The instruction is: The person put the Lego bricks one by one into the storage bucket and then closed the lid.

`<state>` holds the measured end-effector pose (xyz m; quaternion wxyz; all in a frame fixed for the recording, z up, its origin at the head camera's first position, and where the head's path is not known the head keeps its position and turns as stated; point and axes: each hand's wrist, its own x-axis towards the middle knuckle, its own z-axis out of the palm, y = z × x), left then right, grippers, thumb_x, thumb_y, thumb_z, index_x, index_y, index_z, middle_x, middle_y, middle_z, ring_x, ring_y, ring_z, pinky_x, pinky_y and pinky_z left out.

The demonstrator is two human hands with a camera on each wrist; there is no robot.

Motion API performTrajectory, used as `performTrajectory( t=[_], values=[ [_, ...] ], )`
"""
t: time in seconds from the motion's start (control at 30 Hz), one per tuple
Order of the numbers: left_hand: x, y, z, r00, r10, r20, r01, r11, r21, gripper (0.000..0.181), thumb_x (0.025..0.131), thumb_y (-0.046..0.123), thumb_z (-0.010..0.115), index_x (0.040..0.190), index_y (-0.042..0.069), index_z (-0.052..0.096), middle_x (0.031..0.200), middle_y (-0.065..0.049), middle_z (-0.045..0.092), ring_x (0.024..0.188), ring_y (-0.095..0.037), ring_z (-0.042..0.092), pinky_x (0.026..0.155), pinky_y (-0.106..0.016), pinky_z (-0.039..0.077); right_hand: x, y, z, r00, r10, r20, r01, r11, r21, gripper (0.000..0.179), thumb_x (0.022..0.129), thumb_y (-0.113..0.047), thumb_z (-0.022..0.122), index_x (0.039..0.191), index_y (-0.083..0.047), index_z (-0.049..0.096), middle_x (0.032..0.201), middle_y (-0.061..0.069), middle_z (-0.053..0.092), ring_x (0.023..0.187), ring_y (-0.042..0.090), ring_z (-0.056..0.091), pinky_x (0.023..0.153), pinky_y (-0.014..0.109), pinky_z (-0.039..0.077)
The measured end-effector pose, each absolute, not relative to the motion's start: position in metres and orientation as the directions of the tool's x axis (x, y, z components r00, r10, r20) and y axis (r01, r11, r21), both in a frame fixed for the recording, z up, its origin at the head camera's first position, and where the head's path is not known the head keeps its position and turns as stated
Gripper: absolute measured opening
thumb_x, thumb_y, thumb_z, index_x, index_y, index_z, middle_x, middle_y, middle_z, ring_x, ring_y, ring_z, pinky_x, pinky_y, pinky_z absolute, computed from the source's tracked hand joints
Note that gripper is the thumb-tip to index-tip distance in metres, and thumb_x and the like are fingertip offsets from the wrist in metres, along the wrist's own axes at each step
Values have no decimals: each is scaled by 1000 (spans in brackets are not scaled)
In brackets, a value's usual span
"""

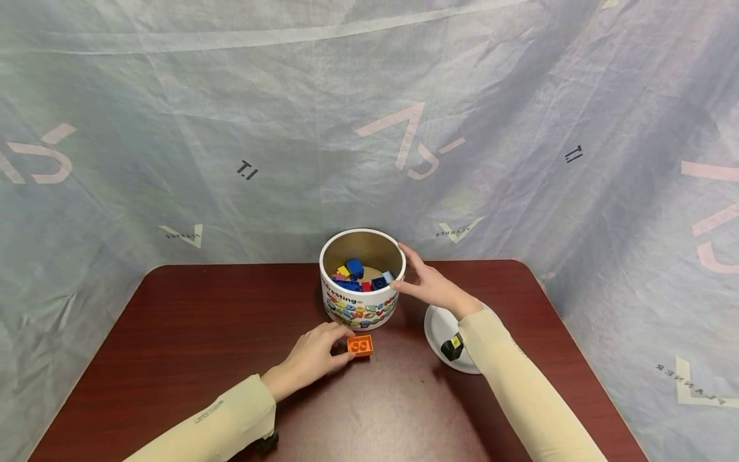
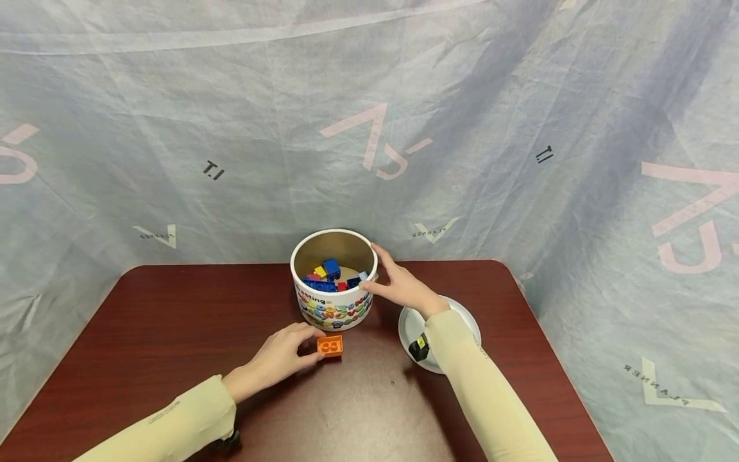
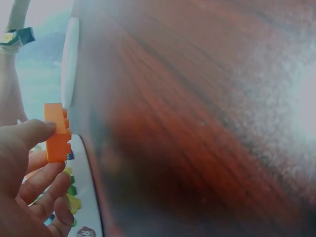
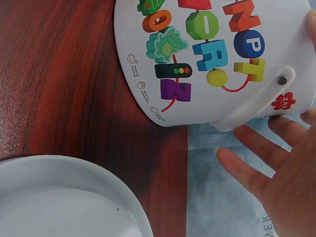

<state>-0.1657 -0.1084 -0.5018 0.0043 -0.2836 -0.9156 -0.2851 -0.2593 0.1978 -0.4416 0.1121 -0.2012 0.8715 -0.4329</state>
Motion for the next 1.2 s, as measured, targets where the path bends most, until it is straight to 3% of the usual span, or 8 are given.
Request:
performTrajectory(
  t=[0.23, 0.6, 1.2],
  values=[
    [-158, -110, -484, -830, 531, 170, 535, 673, 511, 30, 91, 31, 83, 117, 18, 75, 112, 2, 71, 100, -14, 67, 85, -42, 59, -259, 199, -442, -895, -446, -17, -261, 554, -791, 99, 97, -50, 71, 169, -31, 5, 167, 17, 32, 136, 34, 55, 107, 53, 50],
    [-152, -114, -456, -802, 539, 258, 588, 639, 495, 32, 91, 33, 83, 118, 18, 76, 110, 4, 72, 97, -12, 64, 81, -37, 58, -261, 200, -445, -892, -452, -5, -274, 550, -789, 99, 97, -49, 72, 169, -30, 6, 169, 16, 29, 142, 33, 49, 106, 54, 50],
    [-182, -119, -400, -756, 540, 371, 655, 613, 442, 35, 89, 30, 85, 119, 15, 76, 112, 0, 72, 101, -18, 65, 82, -38, 60, -261, 200, -444, -892, -452, -5, -270, 542, -796, 97, 98, -46, 72, 168, -32, 7, 168, 14, 31, 147, 33, 43, 108, 56, 48]
  ],
)
